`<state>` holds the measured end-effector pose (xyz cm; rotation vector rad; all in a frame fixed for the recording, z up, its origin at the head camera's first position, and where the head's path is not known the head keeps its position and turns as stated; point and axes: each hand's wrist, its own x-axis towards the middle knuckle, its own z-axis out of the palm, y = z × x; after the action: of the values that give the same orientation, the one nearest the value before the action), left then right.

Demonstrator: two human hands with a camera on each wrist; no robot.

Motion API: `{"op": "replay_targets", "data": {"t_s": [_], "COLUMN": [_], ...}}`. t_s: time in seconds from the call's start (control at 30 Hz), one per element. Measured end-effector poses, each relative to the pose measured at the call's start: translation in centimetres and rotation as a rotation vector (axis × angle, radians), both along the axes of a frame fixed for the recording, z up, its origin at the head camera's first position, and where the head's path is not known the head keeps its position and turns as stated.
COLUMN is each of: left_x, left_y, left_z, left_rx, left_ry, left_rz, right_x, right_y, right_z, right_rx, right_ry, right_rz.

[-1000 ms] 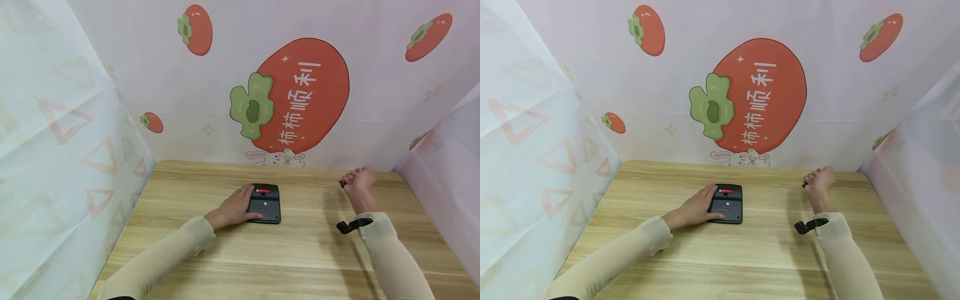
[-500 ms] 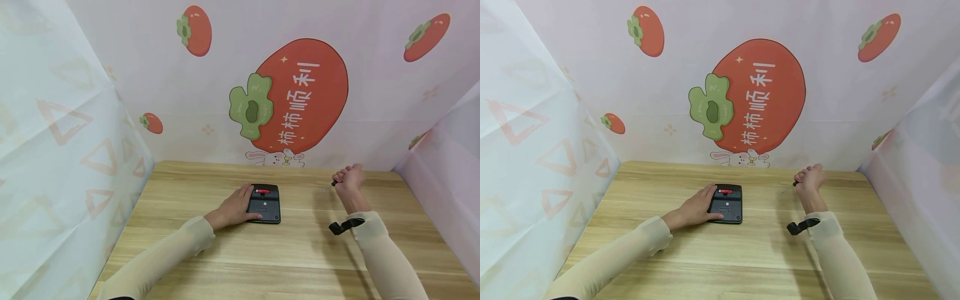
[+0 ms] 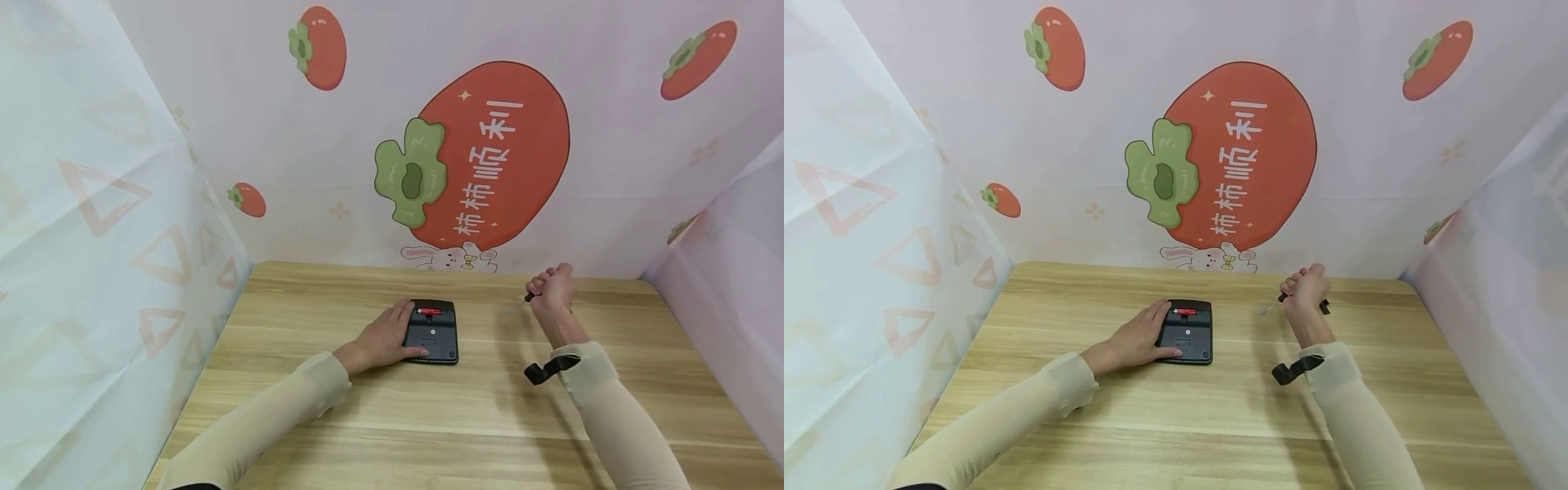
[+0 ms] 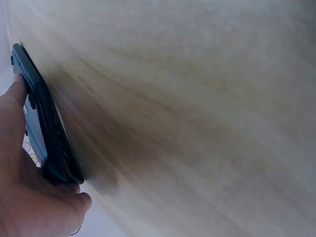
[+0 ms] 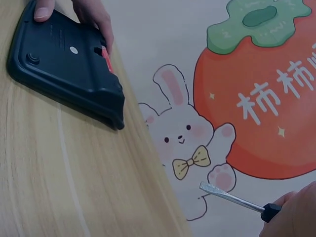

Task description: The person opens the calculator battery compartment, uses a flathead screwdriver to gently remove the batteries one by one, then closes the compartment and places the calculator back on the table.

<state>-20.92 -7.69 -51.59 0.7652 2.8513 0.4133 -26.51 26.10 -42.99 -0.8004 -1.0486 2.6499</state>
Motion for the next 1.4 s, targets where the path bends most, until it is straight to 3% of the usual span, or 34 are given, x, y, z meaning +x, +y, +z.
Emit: {"op": "replay_targets", "data": {"t_s": [0.8,1.4], "left_x": [-0.1,0.0], "left_y": [0.1,0.1], "left_z": [0.0,-0.1], "left_rx": [-0.007,0.001], "left_ry": [0.001,-0.002], "left_rz": [0.006,0.005], "right_x": [-0.6,-0.7], "right_y": [-4.9,-7.2], "right_z": [-0.9,-1.4], "right_rx": [0.089,0.061], "right_ry": [0.034,0.061], "right_rz": [0.023,0.077]}}
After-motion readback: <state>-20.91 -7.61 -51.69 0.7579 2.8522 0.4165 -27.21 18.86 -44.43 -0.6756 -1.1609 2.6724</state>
